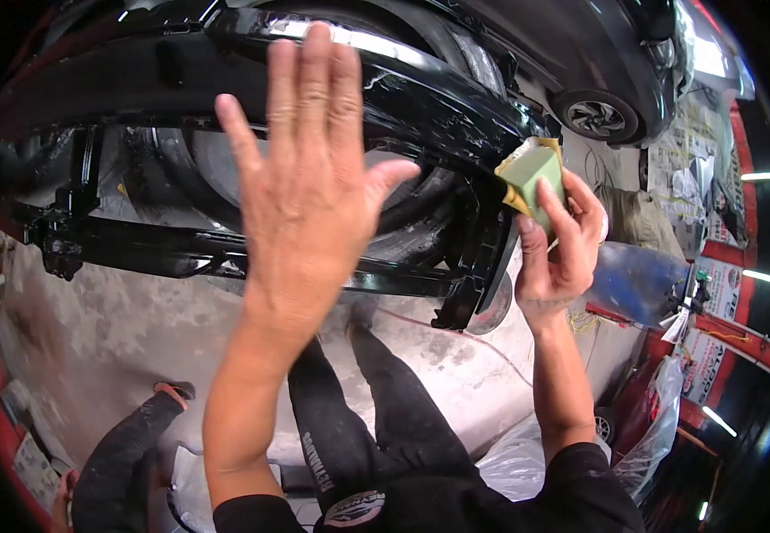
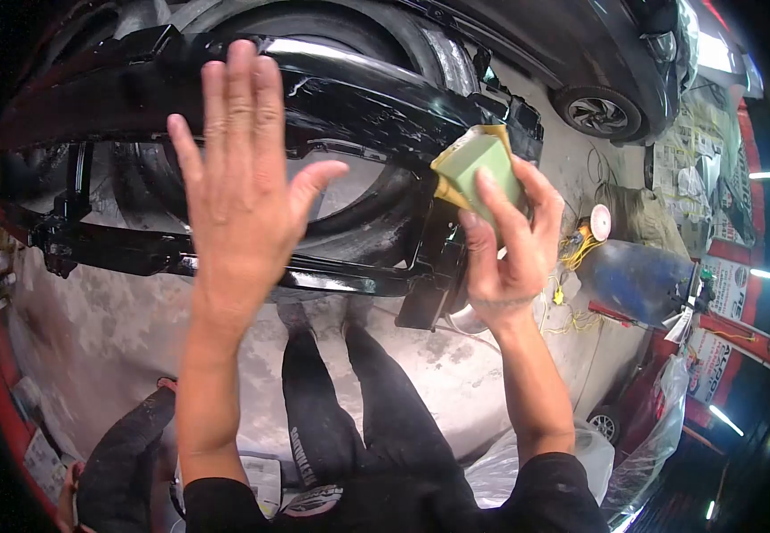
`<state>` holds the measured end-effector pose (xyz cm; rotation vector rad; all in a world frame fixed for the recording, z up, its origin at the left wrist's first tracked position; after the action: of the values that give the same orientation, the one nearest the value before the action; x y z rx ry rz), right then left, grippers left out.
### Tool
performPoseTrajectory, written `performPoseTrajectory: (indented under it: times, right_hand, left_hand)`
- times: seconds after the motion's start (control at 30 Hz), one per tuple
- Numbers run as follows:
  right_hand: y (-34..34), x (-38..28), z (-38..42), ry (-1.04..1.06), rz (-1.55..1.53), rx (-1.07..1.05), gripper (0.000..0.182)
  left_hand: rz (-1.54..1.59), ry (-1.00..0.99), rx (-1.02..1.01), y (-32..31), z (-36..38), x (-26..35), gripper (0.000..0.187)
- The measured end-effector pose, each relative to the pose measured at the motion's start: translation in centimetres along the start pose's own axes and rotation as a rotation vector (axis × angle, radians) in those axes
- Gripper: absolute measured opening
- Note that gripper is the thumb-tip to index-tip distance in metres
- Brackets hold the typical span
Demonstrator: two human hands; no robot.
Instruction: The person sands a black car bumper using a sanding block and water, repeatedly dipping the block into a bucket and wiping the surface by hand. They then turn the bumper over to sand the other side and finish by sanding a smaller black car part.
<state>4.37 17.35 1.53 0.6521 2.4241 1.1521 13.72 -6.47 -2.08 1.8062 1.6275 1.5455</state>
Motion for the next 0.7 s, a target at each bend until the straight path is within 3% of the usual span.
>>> performPoseTrajectory:
  times: [0.1, 0.33, 0.53, 0.67, 0.7]
  right_hand:
    - [0.2, 0.2, 0.3, -0.052, -0.062, 0.018, 0.036]
    - [0.6, 0.3, 1.2, -0.093, -0.141, 0.062, 0.037]
    - [-0.2, -0.4, 0.9, -0.062, -0.072, 0.01, 0.039]
    - [-1.6, -2.7, -0.2, 0.091, 0.0, -0.01, 0.042]
    - [-1.9, -3.3, -0.5, 0.136, 0.034, -0.005, 0.043]
  left_hand:
    - [0.047, -0.061, -0.12, -2.4, 0.9, 3.6, 0.118]
    - [0.186, -0.214, -0.271, -5.5, 2.9, 8.4, 0.102]
    - [0.006, -0.081, -0.118, -2.2, 1.3, 3.0, 0.11]
    - [-0.156, 0.025, 0.116, 2.3, -0.2, -3.1, 0.1]
    - [-0.182, -0.024, 0.161, 3.5, -0.6, -4.0, 0.094]
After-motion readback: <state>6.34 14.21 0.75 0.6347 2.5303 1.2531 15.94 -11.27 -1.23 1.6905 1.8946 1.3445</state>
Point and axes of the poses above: each hand's wrist, its own z-axis away from the middle knuckle, its own y-axis out of the back of the hand, x = y × z, the point moved 5 cm from there along -z, towards the middle knuckle, and after that the axes turned 11 degrees about z, right-handed, at the moved point
